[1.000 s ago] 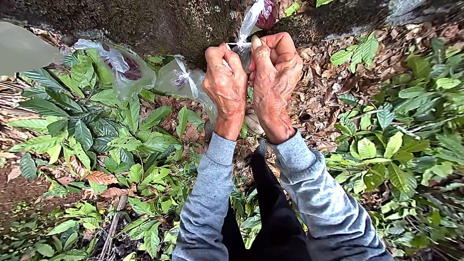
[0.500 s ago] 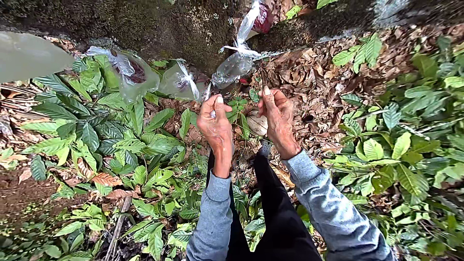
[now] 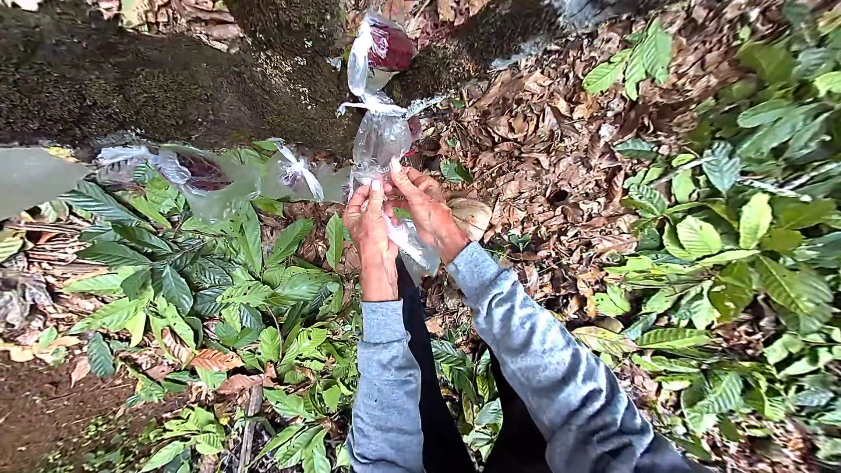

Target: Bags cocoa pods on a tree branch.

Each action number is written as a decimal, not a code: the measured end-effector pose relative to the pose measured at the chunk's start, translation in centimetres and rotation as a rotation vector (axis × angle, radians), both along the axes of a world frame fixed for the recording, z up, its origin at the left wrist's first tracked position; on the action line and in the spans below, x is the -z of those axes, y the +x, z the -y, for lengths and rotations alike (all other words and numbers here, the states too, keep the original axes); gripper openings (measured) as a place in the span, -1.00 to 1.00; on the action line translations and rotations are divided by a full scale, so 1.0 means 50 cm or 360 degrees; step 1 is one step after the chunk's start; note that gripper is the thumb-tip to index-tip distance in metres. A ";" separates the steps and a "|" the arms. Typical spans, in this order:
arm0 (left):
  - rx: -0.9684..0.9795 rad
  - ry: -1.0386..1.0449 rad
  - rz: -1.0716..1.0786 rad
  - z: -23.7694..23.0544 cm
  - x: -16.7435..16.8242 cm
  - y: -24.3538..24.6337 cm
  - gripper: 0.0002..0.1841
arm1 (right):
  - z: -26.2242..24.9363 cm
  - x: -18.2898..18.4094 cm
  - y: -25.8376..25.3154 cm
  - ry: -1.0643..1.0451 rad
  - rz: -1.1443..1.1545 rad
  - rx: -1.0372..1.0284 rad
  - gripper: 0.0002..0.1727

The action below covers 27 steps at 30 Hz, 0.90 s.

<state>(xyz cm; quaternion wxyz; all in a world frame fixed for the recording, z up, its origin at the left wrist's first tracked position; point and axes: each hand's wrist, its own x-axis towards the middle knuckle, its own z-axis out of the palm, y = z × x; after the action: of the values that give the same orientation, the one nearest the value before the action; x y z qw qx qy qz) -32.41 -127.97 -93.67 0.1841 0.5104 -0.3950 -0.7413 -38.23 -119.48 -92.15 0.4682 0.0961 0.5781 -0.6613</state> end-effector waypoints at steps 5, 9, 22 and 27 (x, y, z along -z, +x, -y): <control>-0.0031 -0.0058 -0.0060 -0.017 0.010 -0.003 -0.86 | 0.017 -0.003 0.000 -0.0006 -0.0156 0.0205 -0.79; 0.0055 0.0002 -0.0109 -0.004 -0.002 0.004 -0.81 | 0.006 -0.003 -0.009 0.0018 -0.0342 0.0168 -0.81; 0.0437 -0.0004 0.0050 0.055 -0.024 -0.020 -0.83 | 0.015 0.011 -0.035 0.0216 -0.0484 0.0076 -0.82; 0.0445 -0.0192 0.0064 0.046 -0.025 -0.039 -0.82 | 0.017 0.005 -0.032 0.0234 -0.0556 -0.0018 -0.73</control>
<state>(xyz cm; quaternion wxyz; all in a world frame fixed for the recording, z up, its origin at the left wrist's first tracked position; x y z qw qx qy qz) -34.36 -130.25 -92.41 0.1014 0.4533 -0.5096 -0.7243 -39.83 -120.31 -92.39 0.3561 0.0103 0.6979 -0.6213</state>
